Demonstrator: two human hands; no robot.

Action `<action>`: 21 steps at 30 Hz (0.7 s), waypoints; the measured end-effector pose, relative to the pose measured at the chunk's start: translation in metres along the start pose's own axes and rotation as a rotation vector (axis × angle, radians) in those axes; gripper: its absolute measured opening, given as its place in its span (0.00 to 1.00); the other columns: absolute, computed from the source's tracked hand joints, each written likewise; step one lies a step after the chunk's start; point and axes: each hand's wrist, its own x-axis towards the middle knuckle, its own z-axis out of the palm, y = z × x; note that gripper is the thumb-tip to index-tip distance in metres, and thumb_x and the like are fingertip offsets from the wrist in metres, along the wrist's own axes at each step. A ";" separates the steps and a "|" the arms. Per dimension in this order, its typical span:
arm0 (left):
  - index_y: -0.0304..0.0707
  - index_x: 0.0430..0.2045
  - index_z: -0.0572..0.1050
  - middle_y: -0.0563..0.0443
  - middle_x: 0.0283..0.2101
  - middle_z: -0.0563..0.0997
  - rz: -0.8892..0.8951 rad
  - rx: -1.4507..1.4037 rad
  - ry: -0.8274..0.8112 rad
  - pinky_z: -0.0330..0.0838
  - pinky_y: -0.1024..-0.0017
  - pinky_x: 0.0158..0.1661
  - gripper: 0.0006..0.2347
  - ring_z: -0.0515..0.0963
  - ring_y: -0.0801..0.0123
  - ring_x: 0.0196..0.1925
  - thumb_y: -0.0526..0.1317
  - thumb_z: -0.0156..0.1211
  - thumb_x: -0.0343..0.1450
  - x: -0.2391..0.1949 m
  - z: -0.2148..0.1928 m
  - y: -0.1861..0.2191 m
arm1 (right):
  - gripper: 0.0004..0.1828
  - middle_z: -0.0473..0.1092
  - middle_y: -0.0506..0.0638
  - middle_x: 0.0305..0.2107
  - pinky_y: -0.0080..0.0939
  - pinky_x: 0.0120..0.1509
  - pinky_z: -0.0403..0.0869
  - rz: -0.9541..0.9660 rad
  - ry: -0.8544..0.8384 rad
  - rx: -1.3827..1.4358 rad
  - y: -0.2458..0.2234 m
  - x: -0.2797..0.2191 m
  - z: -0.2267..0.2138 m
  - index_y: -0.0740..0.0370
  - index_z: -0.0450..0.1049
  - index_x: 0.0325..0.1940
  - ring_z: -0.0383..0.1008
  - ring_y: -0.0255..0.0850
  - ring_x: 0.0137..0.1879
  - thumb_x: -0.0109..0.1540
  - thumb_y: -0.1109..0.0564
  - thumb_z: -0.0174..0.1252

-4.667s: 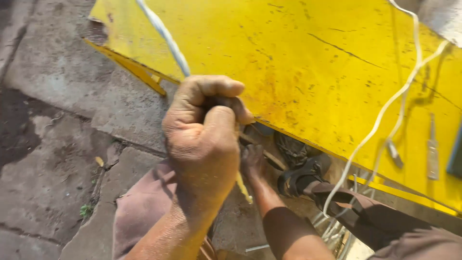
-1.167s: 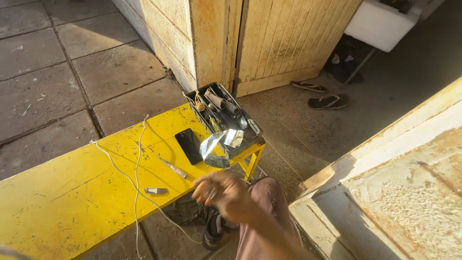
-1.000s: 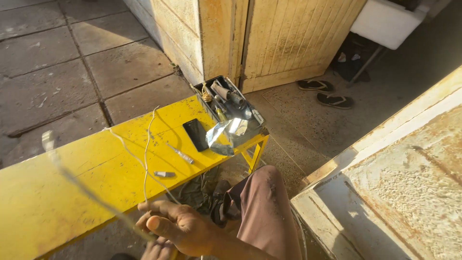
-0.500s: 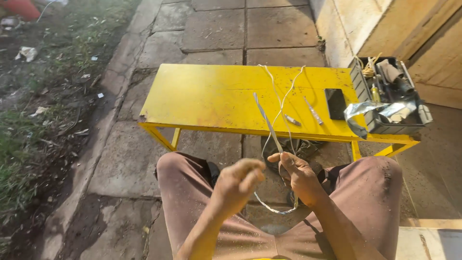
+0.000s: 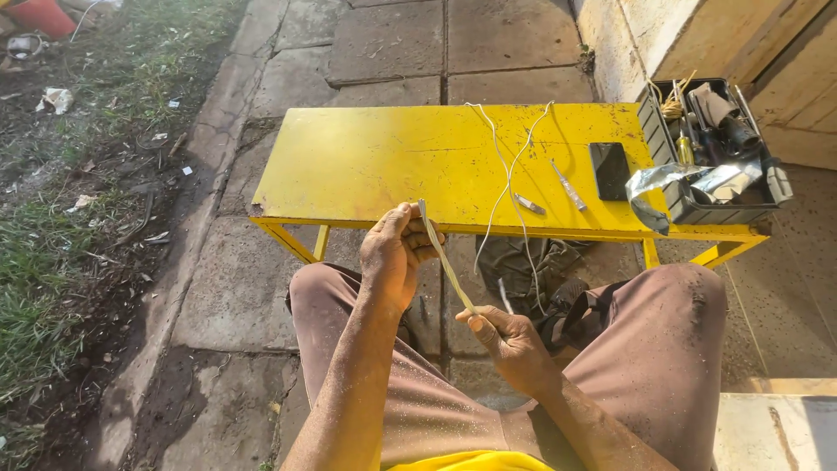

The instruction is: Twisting and braiding multiple thin metal wires together to create a thicker cable.

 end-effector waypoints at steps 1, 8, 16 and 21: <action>0.30 0.40 0.80 0.42 0.29 0.81 0.001 0.001 0.007 0.80 0.61 0.28 0.13 0.84 0.53 0.28 0.44 0.53 0.81 -0.003 0.002 0.002 | 0.24 0.84 0.46 0.48 0.43 0.59 0.76 0.001 -0.006 0.003 0.000 0.000 0.002 0.55 0.88 0.50 0.81 0.38 0.54 0.67 0.38 0.54; 0.40 0.32 0.77 0.48 0.27 0.78 -0.059 -0.084 -0.207 0.71 0.63 0.29 0.10 0.75 0.64 0.25 0.47 0.59 0.75 -0.003 -0.012 0.002 | 0.28 0.86 0.46 0.42 0.40 0.52 0.79 -0.023 -0.067 -0.045 0.001 -0.004 0.012 0.53 0.89 0.46 0.84 0.37 0.46 0.65 0.33 0.53; 0.44 0.35 0.74 0.48 0.28 0.76 0.021 -0.199 -0.189 0.77 0.62 0.34 0.09 0.82 0.60 0.30 0.48 0.56 0.76 0.012 -0.026 -0.019 | 0.18 0.70 0.51 0.20 0.49 0.39 0.77 -0.115 0.059 0.062 -0.004 -0.005 -0.015 0.58 0.86 0.44 0.69 0.40 0.34 0.71 0.45 0.56; 0.40 0.34 0.74 0.45 0.28 0.78 0.130 -0.119 -0.037 0.81 0.66 0.33 0.08 0.84 0.59 0.31 0.44 0.55 0.77 0.009 -0.022 -0.026 | 0.20 0.69 0.49 0.19 0.47 0.39 0.74 -0.097 0.110 0.038 0.003 -0.009 -0.017 0.54 0.87 0.44 0.66 0.38 0.32 0.71 0.42 0.55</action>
